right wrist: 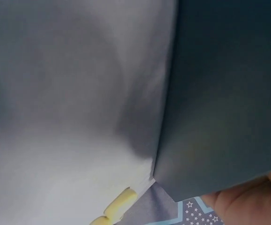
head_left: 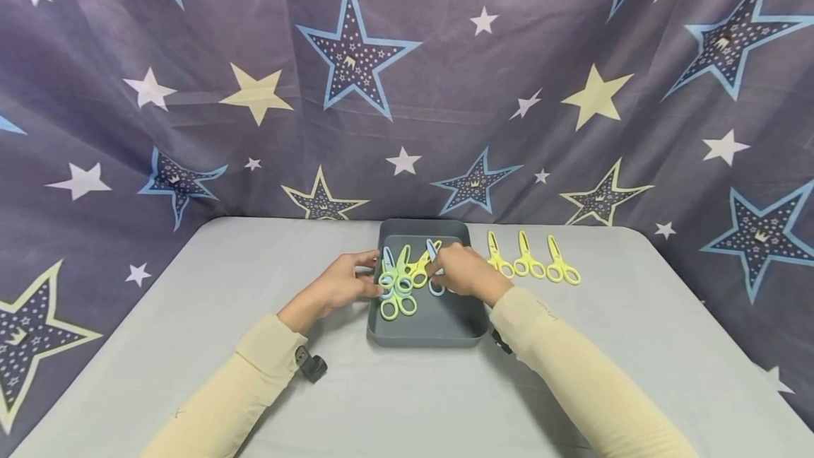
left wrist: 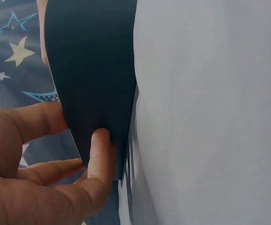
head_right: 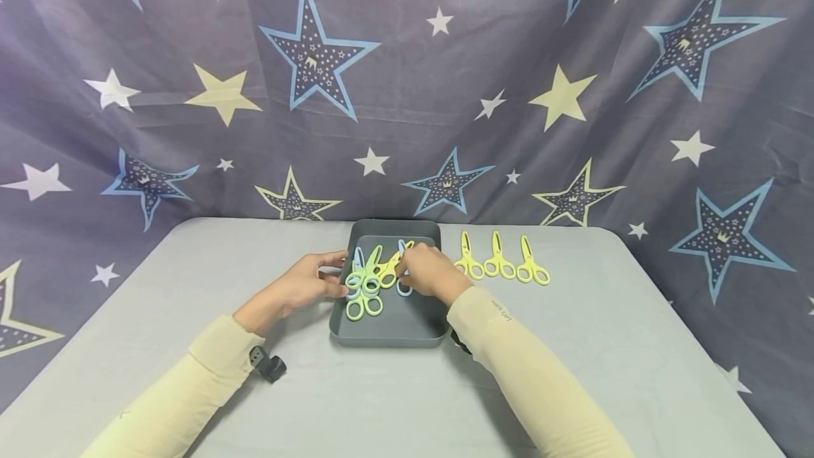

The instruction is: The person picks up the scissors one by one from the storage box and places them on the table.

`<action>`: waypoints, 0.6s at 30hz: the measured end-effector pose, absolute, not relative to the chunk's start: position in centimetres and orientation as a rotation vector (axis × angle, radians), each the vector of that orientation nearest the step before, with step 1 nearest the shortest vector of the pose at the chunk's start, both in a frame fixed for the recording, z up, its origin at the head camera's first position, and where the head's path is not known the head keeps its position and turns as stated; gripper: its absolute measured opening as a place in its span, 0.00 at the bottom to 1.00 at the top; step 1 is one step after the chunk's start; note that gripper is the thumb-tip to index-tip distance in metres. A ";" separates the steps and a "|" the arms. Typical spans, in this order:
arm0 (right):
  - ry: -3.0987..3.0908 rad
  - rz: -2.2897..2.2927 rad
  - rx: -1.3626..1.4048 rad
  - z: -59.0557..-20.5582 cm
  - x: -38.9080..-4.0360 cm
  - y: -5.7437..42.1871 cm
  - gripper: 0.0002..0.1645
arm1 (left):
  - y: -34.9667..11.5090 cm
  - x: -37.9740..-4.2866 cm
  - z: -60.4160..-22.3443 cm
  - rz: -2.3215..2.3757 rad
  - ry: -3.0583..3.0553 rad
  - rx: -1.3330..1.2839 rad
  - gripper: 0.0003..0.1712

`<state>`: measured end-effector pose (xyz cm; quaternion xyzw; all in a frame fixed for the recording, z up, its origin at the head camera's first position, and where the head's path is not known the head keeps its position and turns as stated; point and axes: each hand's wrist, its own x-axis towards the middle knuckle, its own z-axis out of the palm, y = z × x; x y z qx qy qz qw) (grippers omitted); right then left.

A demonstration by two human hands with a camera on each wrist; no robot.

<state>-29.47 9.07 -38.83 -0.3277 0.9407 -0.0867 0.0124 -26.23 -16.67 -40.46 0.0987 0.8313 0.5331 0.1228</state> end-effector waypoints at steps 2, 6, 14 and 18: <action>2.939 -0.259 -1.008 -38.9 -29.4 9.0 0.09 | -16.7 -26.2 -40.5 1.556 2.427 0.296 0.50; 2.954 -0.270 -1.024 -39.1 -29.2 8.8 0.04 | -16.7 -26.2 -40.6 1.550 2.438 0.290 0.50; 2.963 -0.259 -1.071 -39.4 -28.8 8.8 0.07 | -16.6 -26.2 -40.7 1.550 2.444 0.270 0.50; 2.970 -0.257 -1.094 -39.5 -28.8 8.9 0.09 | -16.6 -26.3 -40.7 1.552 2.444 0.269 0.50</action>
